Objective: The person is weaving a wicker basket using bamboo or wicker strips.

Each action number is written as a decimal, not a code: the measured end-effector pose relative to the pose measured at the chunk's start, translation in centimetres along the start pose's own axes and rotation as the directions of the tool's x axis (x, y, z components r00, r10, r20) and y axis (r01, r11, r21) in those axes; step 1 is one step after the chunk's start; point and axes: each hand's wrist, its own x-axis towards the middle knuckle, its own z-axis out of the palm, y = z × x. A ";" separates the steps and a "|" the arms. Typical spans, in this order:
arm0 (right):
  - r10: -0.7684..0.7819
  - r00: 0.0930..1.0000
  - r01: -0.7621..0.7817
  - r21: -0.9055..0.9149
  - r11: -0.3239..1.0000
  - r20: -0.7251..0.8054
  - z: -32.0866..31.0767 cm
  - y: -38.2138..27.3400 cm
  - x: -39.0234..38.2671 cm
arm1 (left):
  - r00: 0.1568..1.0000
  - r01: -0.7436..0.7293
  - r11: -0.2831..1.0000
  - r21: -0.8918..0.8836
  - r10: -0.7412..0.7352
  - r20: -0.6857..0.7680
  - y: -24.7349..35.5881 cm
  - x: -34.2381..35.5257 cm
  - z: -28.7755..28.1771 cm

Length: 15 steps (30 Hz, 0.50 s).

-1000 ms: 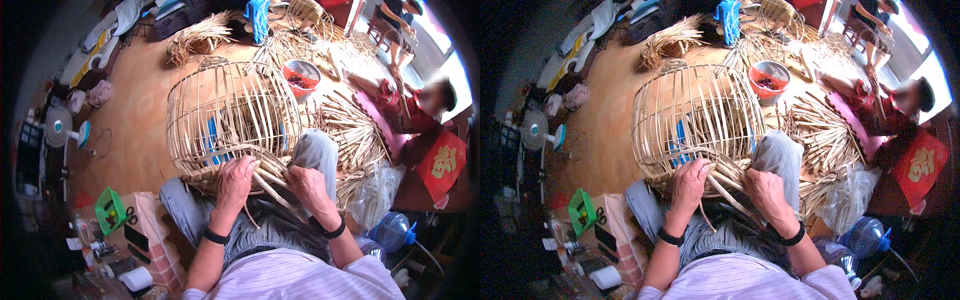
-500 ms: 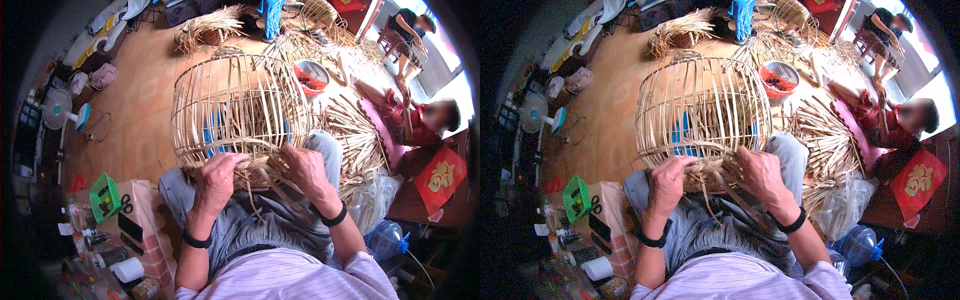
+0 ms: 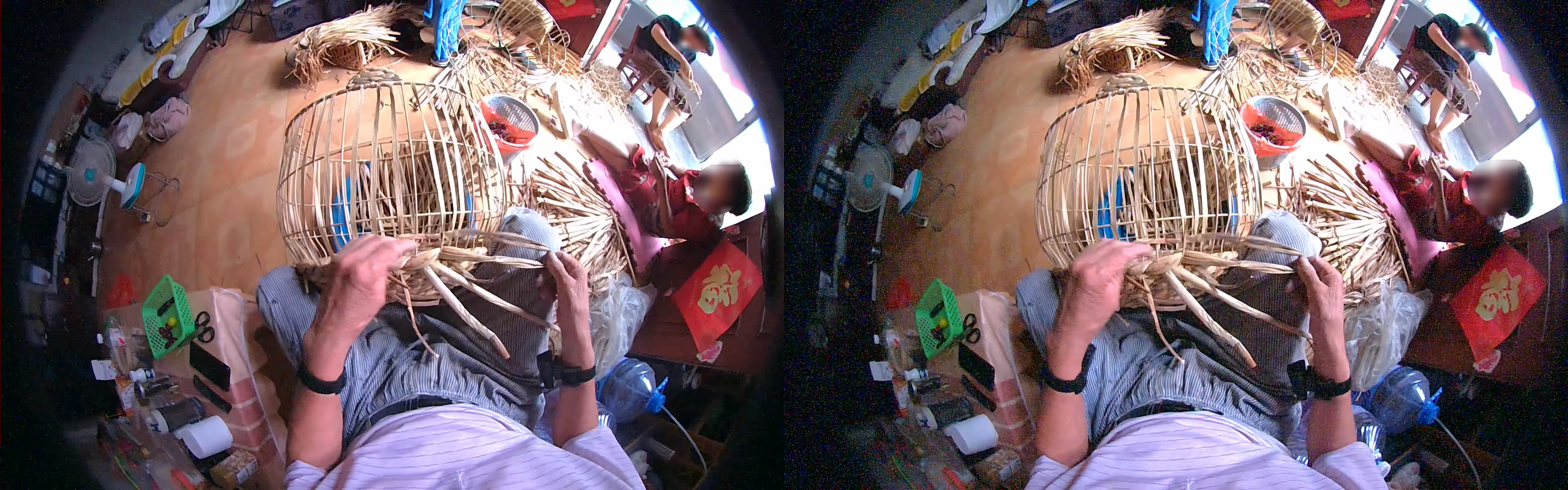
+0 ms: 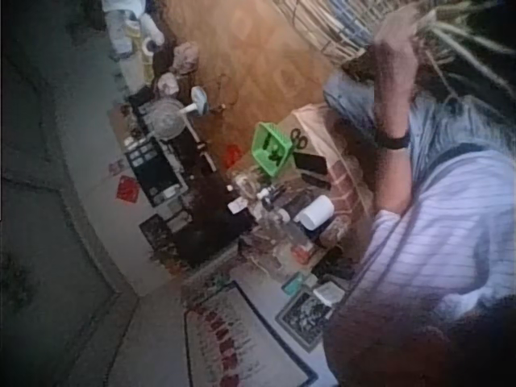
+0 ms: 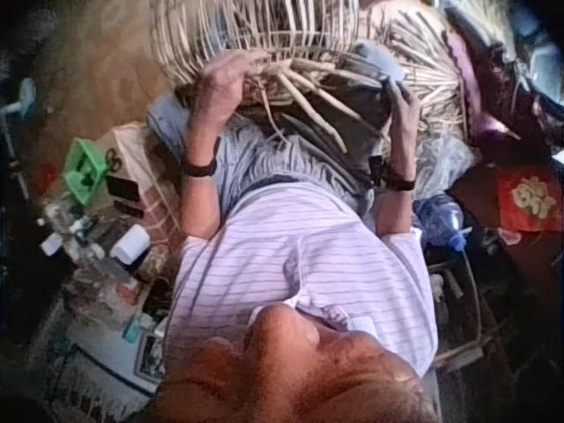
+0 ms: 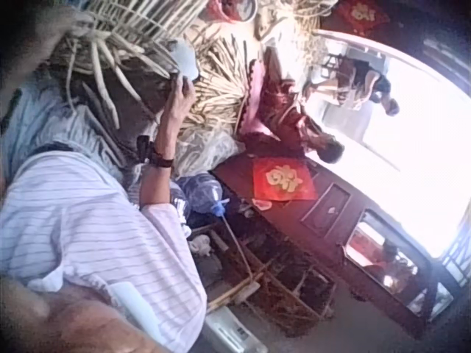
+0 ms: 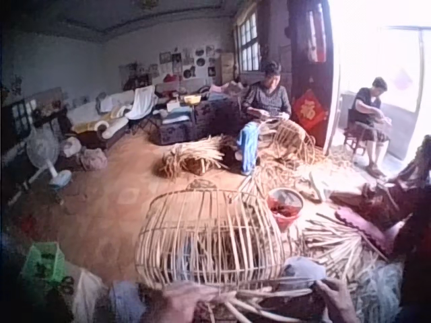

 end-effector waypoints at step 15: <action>-0.667 0.583 0.764 -0.592 0.255 0.465 10.6 -3.2 -1.4 | 0.984 -0.036 0.995 0.090 0.020 0.177 0.8 0.3 0.7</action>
